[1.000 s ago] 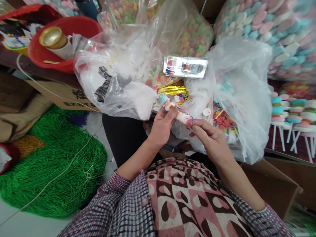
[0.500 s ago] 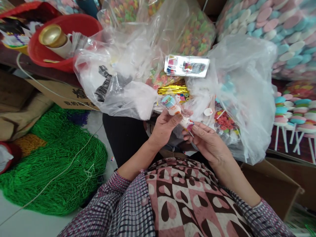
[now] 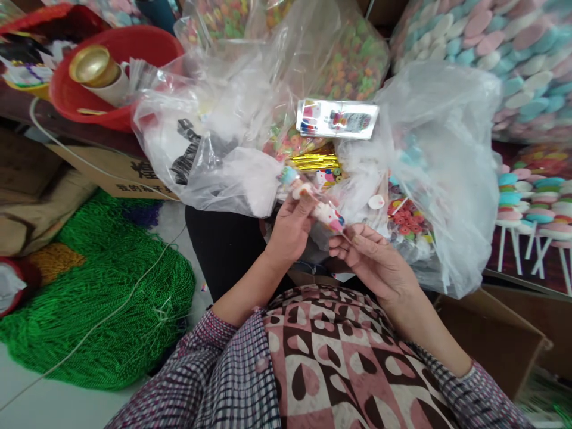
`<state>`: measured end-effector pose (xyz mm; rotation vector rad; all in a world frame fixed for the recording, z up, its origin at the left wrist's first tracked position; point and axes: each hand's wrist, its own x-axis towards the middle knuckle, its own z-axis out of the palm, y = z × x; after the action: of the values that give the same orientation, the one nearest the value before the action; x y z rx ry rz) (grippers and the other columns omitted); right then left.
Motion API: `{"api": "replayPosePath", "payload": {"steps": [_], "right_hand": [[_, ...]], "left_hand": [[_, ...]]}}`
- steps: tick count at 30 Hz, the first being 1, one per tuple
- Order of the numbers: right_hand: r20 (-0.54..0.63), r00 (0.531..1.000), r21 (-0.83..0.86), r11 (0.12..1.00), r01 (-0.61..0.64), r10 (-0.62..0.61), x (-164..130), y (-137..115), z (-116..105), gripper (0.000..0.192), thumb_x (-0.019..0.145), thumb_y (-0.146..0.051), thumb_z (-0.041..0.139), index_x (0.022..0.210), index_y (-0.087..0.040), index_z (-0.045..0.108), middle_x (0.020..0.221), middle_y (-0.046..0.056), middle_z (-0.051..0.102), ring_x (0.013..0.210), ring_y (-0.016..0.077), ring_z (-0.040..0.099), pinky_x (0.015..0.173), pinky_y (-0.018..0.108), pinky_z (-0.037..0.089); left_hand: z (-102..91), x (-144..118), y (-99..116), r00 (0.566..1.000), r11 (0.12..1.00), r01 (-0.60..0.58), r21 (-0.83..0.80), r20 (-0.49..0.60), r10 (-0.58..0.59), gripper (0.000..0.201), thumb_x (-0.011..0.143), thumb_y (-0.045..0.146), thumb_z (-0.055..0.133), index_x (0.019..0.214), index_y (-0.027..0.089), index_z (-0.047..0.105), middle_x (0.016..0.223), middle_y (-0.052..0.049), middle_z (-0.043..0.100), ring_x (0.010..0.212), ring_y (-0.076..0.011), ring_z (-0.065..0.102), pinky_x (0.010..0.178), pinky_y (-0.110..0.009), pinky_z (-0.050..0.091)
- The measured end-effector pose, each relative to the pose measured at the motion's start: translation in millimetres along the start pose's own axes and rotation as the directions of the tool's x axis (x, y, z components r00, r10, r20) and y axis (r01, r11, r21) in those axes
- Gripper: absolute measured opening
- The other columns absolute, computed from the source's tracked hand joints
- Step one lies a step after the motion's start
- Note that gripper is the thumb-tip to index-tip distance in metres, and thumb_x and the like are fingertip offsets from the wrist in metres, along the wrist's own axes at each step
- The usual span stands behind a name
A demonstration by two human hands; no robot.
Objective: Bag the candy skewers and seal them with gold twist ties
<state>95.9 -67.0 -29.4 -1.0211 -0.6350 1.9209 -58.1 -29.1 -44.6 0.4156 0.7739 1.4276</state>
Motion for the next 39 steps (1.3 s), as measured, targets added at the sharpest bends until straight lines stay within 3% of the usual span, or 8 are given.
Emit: {"api": "replayPosePath", "payload": {"steps": [5, 8, 14, 20, 26, 31, 35, 39], "right_hand": [[-0.081, 0.992, -0.271, 0.96, 0.07, -0.096, -10, -14, 2, 0.028, 0.081, -0.044, 0.077, 0.099, -0.023, 0.074, 0.077, 0.002, 0.074, 0.062, 0.0121, 0.066, 0.057, 0.024, 0.053], [-0.046, 0.997, -0.354, 0.934, 0.038, -0.058, -12, -11, 0, 0.035, 0.081, -0.049, 0.075, 0.101, -0.02, 0.075, 0.063, 0.001, 0.071, 0.048, 0.0104, 0.058, 0.046, 0.022, 0.045], [-0.136, 0.952, -0.411, 0.89, 0.196, -0.273, -10, -2, -1, 0.033, 0.083, -0.049, 0.072, 0.1, -0.02, 0.073, 0.051, -0.005, 0.061, 0.043, 0.0084, 0.05, 0.044, 0.021, 0.04], [-0.08, 0.932, -0.619, 0.751, 0.231, -0.353, -11, 2, -5, 0.035, 0.091, -0.047, 0.06, 0.111, -0.019, 0.07, 0.056, -0.004, 0.062, 0.047, 0.0103, 0.053, 0.05, 0.024, 0.046], [-0.073, 0.87, -0.769, 0.583, 0.262, -0.487, -8, 7, -13, 0.036, 0.093, -0.042, 0.057, 0.118, -0.019, 0.068, 0.058, -0.003, 0.062, 0.05, 0.0127, 0.055, 0.053, 0.028, 0.047], [-0.02, 0.957, -0.523, 0.818, 0.238, -0.291, -7, 7, -6, 0.052, 0.091, -0.043, 0.061, 0.139, -0.023, 0.056, 0.063, -0.005, 0.064, 0.052, 0.0119, 0.057, 0.051, 0.026, 0.048], [-0.047, 0.948, -0.486, 0.836, 0.253, -0.314, -5, 9, 0, 0.049, 0.091, -0.043, 0.062, 0.137, -0.026, 0.057, 0.066, -0.005, 0.064, 0.054, 0.0111, 0.057, 0.053, 0.026, 0.05], [-0.055, 0.929, -0.515, 0.808, 0.288, -0.367, -5, 11, 3, 0.04, 0.093, -0.041, 0.061, 0.13, -0.025, 0.061, 0.068, -0.004, 0.064, 0.057, 0.0121, 0.057, 0.057, 0.027, 0.05]], "left_hand": [[4.9, 5, 11, 0.998, 0.998, 0.012, -0.058, -0.069, -0.016, 0.01, 0.086, 0.032, 0.07, 0.089, 0.023, 0.067, 0.086, 0.0, 0.069, 0.089, -0.0145, 0.068, 0.086, -0.03, 0.053], [11.7, 4, 12, 1.0, 1.0, 0.01, -0.005, -0.003, -0.01, 0.01, 0.086, 0.032, 0.071, 0.089, 0.023, 0.068, 0.082, 0.001, 0.068, 0.092, -0.0163, 0.068, 0.088, -0.031, 0.053], [12.1, -8, -1, 0.969, 0.945, 0.034, 0.326, 0.22, -0.111, 0.026, 0.083, 0.045, 0.072, 0.092, 0.021, 0.07, 0.089, 0.0, 0.069, 0.088, -0.0152, 0.064, 0.086, -0.03, 0.05], [9.2, -15, -7, 0.972, 0.56, -0.199, 0.804, 0.234, 0.01, 0.031, 0.094, 0.044, 0.053, 0.075, 0.019, 0.059, 0.076, 0.0, 0.062, 0.076, -0.0135, 0.057, 0.075, -0.027, 0.044], [14.2, -13, 0, 0.917, 0.17, -0.396, 0.902, 0.381, 0.115, 0.028, 0.092, 0.03, 0.045, 0.067, 0.023, 0.035, 0.063, 0.002, 0.045, 0.062, -0.0134, 0.044, 0.064, -0.029, 0.036], [16.4, -14, -1, 0.929, 0.301, -0.355, 0.885, 0.369, 0.011, 0.021, 0.089, 0.022, 0.043, 0.069, 0.023, 0.036, 0.062, 0.002, 0.044, 0.06, -0.0128, 0.043, 0.063, -0.029, 0.036], [13.2, -16, -3, 0.96, 0.576, -0.223, 0.786, 0.278, -0.009, 0.023, 0.094, 0.029, 0.041, 0.072, 0.022, 0.043, 0.064, 0.002, 0.047, 0.06, -0.0115, 0.046, 0.062, -0.028, 0.04], [9.8, -14, -5, 0.972, 0.663, -0.151, 0.733, 0.231, -0.034, 0.024, 0.096, 0.034, 0.044, 0.075, 0.021, 0.046, 0.066, 0.003, 0.048, 0.059, -0.0104, 0.048, 0.061, -0.027, 0.041]]}}
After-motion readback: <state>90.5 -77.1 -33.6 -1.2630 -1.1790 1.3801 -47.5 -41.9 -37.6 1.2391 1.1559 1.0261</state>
